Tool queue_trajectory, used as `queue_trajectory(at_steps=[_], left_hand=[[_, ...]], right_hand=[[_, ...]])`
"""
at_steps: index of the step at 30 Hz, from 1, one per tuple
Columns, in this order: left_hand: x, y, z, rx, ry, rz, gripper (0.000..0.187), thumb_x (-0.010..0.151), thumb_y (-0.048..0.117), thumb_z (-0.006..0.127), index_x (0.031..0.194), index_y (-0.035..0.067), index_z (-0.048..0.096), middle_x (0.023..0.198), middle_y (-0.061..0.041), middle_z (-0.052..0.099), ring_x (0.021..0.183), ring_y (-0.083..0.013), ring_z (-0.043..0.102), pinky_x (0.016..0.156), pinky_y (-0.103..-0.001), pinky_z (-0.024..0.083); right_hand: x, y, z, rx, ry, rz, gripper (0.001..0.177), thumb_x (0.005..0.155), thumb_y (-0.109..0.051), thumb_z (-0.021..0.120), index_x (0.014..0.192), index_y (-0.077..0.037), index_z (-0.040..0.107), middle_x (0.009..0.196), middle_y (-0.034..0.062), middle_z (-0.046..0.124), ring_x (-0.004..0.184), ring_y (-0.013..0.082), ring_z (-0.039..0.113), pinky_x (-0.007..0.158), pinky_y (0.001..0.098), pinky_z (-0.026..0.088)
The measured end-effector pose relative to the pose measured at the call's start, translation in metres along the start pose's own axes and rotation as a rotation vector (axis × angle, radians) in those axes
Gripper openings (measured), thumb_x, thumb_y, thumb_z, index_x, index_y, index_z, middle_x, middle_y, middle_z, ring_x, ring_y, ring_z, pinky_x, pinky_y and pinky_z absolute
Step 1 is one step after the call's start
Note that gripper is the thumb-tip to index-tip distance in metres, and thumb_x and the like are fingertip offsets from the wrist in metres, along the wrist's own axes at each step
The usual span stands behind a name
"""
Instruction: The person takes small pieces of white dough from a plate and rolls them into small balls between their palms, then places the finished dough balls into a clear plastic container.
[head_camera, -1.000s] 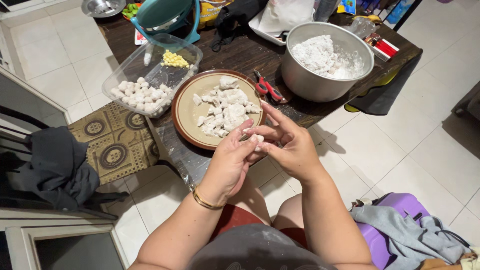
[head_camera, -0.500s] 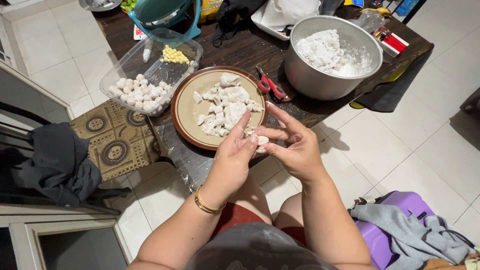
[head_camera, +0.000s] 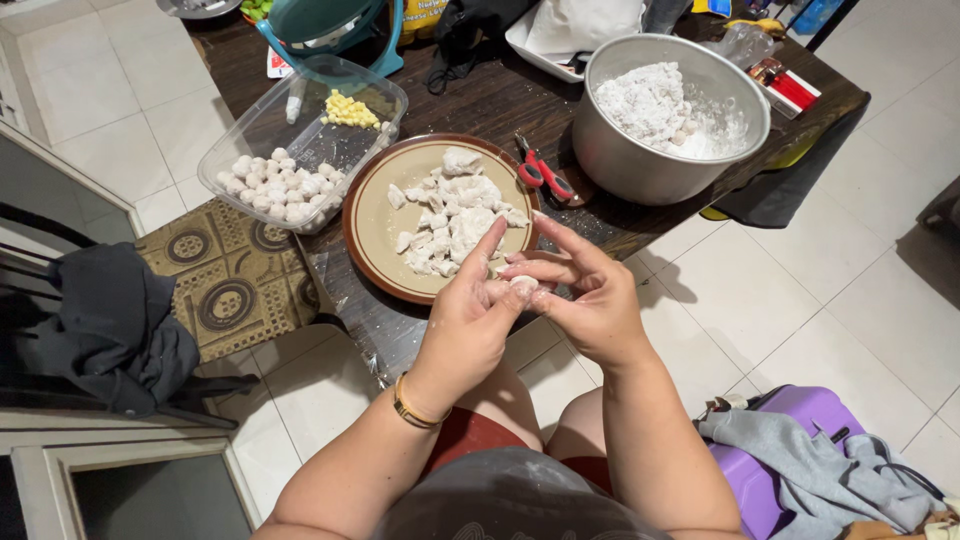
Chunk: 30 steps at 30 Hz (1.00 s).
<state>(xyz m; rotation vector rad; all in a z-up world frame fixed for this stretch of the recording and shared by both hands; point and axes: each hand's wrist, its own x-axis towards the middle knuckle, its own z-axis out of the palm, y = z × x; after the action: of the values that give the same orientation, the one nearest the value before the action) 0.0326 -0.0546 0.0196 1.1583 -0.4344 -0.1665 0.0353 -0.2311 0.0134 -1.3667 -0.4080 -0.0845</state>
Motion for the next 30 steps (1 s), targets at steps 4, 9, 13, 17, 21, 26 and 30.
queue_trajectory(at_steps=[4,9,13,17,21,26,30], left_hand=[[0.004,-0.001,-0.007,-0.020,-0.030,-0.025,0.075,0.103,0.006,0.058,0.166,-0.003,0.018,0.102,-0.012,0.072,0.099,-0.0116,0.065,0.094,-0.027,0.052],[0.014,0.009,-0.019,0.185,0.015,-0.033,0.072,0.104,0.015,0.055,0.163,0.000,0.017,0.112,-0.014,0.076,0.108,-0.0160,0.071,0.100,-0.028,0.053],[0.020,0.017,-0.034,0.207,0.077,0.102,0.065,0.107,0.016,0.057,0.161,-0.002,0.025,0.117,-0.017,0.076,0.117,-0.0188,0.070,0.106,-0.031,0.054],[0.020,0.023,-0.038,0.412,0.345,0.297,0.050,0.108,0.014,0.056,0.153,-0.002,0.038,0.118,-0.015,0.075,0.111,-0.0162,0.071,0.093,-0.031,0.058],[0.023,0.029,-0.037,0.731,0.502,0.245,0.038,0.102,0.010,0.058,0.138,0.001,0.053,0.114,-0.011,0.078,0.084,-0.0165,0.073,0.067,-0.031,0.052],[0.024,0.023,-0.039,0.921,0.470,0.482,0.035,0.101,0.002,0.058,0.136,-0.002,0.056,0.116,-0.016,0.072,0.110,-0.0284,0.071,0.096,-0.039,0.055],[0.024,0.021,-0.042,0.976,0.522,0.491,0.029,0.102,0.003,0.058,0.131,0.000,0.058,0.116,-0.016,0.070,0.111,-0.0308,0.068,0.099,-0.042,0.052]], right_hand=[[0.003,-0.006,0.000,-0.100,-0.015,-0.049,0.072,0.089,0.004,0.073,0.155,0.003,0.044,0.117,0.0165,0.076,0.124,0.0235,0.068,0.109,0.0375,0.055],[0.022,-0.026,-0.017,-0.304,0.143,-0.232,0.051,0.090,0.004,0.078,0.139,0.003,0.064,0.119,0.0104,0.069,0.109,0.0169,0.064,0.096,0.0317,0.057],[0.043,-0.057,-0.057,-0.493,0.356,-0.322,0.022,0.100,0.004,0.075,0.122,0.004,0.072,0.112,0.0083,0.070,0.098,0.0136,0.070,0.088,0.0267,0.055],[0.076,-0.072,-0.096,-0.892,0.519,-0.323,0.011,0.105,0.003,0.072,0.115,0.005,0.073,0.104,0.0090,0.075,0.095,0.0124,0.070,0.086,0.0262,0.056],[0.101,-0.072,-0.118,-0.869,0.567,-0.231,0.019,0.101,-0.001,0.066,0.119,0.002,0.072,0.105,0.0054,0.075,0.090,0.0115,0.072,0.083,0.0271,0.057],[0.108,-0.065,-0.121,-1.169,0.549,-0.311,0.027,0.087,0.003,0.079,0.113,0.003,0.076,0.103,0.0130,0.075,0.095,0.0178,0.070,0.084,0.0328,0.054],[0.105,-0.059,-0.093,-0.895,0.490,-0.259,0.017,0.099,-0.003,0.075,0.116,-0.002,0.075,0.109,0.0081,0.077,0.099,0.0138,0.072,0.088,0.0296,0.056]])
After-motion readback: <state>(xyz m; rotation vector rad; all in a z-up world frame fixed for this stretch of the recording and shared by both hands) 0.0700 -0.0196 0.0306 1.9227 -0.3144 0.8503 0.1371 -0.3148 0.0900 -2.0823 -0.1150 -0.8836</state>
